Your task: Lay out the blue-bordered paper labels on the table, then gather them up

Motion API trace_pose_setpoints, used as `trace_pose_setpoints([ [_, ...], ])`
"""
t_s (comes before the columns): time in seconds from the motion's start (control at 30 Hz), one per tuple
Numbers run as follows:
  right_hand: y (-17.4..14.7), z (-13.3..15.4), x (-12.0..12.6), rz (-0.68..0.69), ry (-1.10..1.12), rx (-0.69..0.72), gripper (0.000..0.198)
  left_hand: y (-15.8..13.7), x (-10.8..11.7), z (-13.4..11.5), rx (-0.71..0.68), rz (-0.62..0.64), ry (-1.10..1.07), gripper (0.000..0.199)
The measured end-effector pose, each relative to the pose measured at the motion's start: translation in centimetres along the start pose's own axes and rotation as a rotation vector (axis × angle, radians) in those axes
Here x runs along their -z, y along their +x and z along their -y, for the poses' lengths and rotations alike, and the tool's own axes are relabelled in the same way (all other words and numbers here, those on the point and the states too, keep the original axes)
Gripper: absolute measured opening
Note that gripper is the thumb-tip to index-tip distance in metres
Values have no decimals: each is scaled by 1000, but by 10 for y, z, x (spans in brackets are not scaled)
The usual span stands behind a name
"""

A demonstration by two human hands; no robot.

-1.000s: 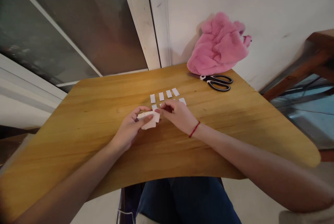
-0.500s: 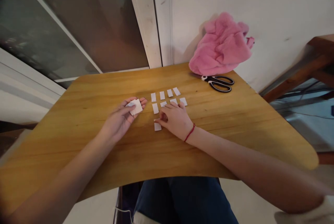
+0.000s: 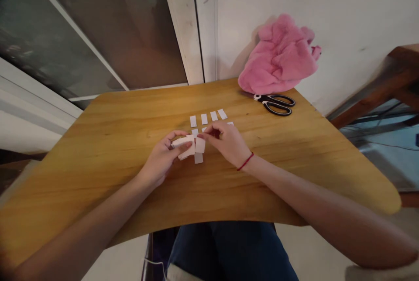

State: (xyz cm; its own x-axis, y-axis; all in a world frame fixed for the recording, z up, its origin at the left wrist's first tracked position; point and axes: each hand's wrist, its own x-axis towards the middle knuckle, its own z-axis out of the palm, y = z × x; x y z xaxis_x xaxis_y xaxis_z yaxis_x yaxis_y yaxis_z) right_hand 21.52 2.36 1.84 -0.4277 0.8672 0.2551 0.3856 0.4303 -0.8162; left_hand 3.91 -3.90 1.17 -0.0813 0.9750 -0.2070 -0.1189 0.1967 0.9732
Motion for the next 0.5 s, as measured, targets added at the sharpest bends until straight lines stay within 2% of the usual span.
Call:
trace_pose_setpoints([
  [0.1,6,-6,12,95,-68,-58,41,4,7,-5,-72,-50,-114,27],
  [0.17,9,-10,16,226,-180,-107,39,5,12,-10,-120,-90,-165,29],
  [0.23,9,-14,15,284,-324,-126,33,7,16,-13,-133,-114,-191,29],
  [0.37,6,-20,8,228,-516,-73,25,8,19,-13,-90,-122,-196,30],
  [0.5,6,-19,9,160,-488,-21,25,7,15,-14,27,-28,-286,20],
])
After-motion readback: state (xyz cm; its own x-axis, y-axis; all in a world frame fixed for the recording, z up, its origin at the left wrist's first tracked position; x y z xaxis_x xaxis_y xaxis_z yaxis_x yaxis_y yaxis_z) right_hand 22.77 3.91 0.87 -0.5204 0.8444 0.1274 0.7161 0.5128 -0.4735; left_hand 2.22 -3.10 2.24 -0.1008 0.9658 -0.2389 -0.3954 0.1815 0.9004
